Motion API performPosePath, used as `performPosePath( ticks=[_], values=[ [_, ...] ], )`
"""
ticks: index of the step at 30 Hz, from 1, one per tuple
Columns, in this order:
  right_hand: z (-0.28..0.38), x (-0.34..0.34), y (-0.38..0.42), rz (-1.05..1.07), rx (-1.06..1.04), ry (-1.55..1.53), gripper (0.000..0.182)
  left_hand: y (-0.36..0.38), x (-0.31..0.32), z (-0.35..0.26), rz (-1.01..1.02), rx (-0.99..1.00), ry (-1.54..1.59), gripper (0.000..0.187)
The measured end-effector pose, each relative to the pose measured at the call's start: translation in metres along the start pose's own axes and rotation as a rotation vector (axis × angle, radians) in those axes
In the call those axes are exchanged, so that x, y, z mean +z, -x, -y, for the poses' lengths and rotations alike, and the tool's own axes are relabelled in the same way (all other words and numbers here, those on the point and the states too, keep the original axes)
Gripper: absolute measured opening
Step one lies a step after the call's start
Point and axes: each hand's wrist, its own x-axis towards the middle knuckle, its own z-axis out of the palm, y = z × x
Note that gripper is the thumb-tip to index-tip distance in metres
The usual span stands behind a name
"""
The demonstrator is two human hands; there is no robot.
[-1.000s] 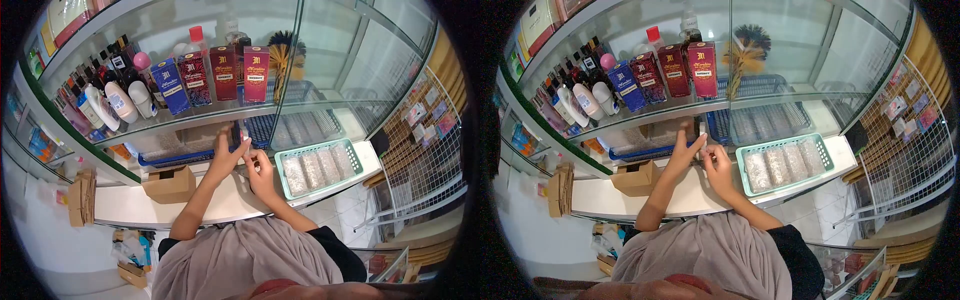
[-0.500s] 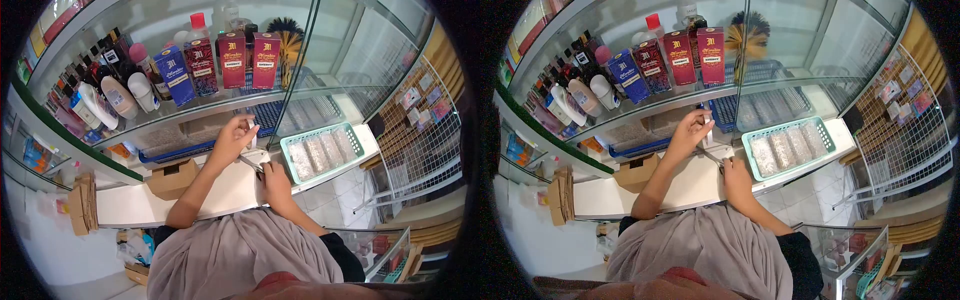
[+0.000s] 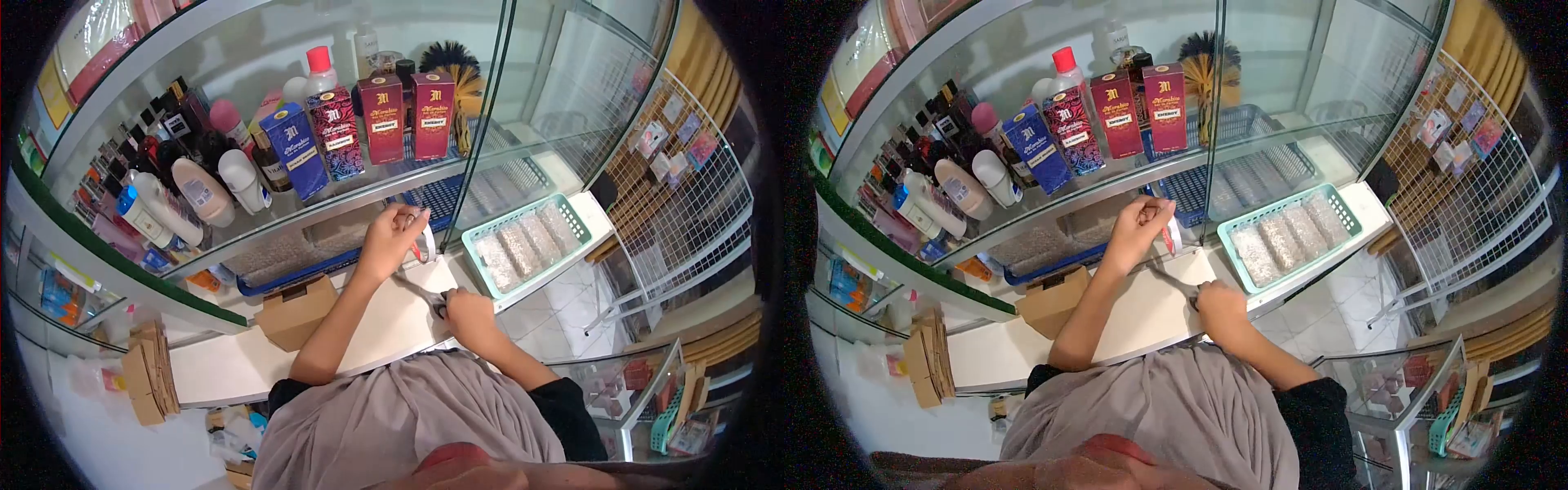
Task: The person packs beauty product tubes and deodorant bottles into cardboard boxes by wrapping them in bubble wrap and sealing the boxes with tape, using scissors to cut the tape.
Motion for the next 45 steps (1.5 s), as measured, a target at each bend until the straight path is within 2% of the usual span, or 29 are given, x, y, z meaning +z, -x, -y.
performPosePath(
  ticks=[3,5,7,8,10,12,13,16,17,20,21,25,29,32,41,45],
  values=[
    [-0.015,-0.043,0.018,0.105,-0.068,-0.019,0.019,0.005,-0.001,-0.012,-0.004,0.039,-0.189,0.031],
    [-0.042,-0.069,0.025,0.087,-0.2,-0.051,0.017,0.005,0.002,-0.003,-0.036,0.108,-0.103,0.028],
    [-0.06,-0.117,0.029,0.064,-0.309,-0.283,0.019,0.003,0.003,0.001,-0.066,0.139,-0.075,0.029],
    [-0.067,-0.131,0.027,0.087,-0.213,-0.322,0.024,0.003,0.002,0.001,-0.083,0.134,-0.09,0.029],
    [-0.087,-0.146,0.018,0.038,-0.175,-0.326,0.026,0.002,0.0,0.005,-0.103,0.173,-0.134,0.029],
    [-0.1,-0.153,0.008,0.007,-0.142,-0.376,0.03,-0.002,-0.001,0.009,-0.114,0.265,-0.195,0.028],
    [-0.105,-0.155,0.003,-0.007,-0.127,-0.402,0.032,-0.002,0.001,0.007,-0.137,0.238,-0.161,0.022],
    [-0.106,-0.158,-0.013,-0.192,-0.318,-0.297,0.041,-0.002,-0.001,0.007,-0.151,0.249,-0.112,0.016],
    [-0.107,-0.161,-0.021,-0.169,-0.304,-0.345,0.044,-0.004,0.001,0.009,-0.173,0.296,-0.137,0.013],
    [-0.11,-0.171,-0.036,-0.12,-0.364,-0.227,0.037,-0.001,0.0,0.007,-0.166,0.244,-0.209,0.013],
    [-0.112,-0.174,-0.044,-0.106,-0.386,-0.205,0.033,-0.001,0.0,0.009,-0.163,0.169,-0.173,0.015],
    [-0.115,-0.188,-0.068,-0.067,-0.448,-0.174,0.032,0.004,0.005,-0.004,-0.186,0.071,-0.203,0.017],
    [-0.119,-0.194,-0.091,-0.057,-0.589,-0.147,0.03,0.005,0.004,-0.005,-0.163,0.055,-0.2,0.018],
    [-0.112,-0.202,-0.1,-0.006,-0.61,-0.118,0.031,0.007,0.004,-0.004,-0.192,0.027,-0.191,0.019],
    [-0.11,-0.206,-0.113,-0.061,-0.744,-0.078,0.028,0.012,0.008,-0.002,-0.278,0.055,-0.143,0.019],
    [-0.113,-0.205,-0.117,-0.065,-0.79,-0.007,0.019,0.013,0.011,-0.001,-0.307,0.063,-0.166,0.017]
  ],
)
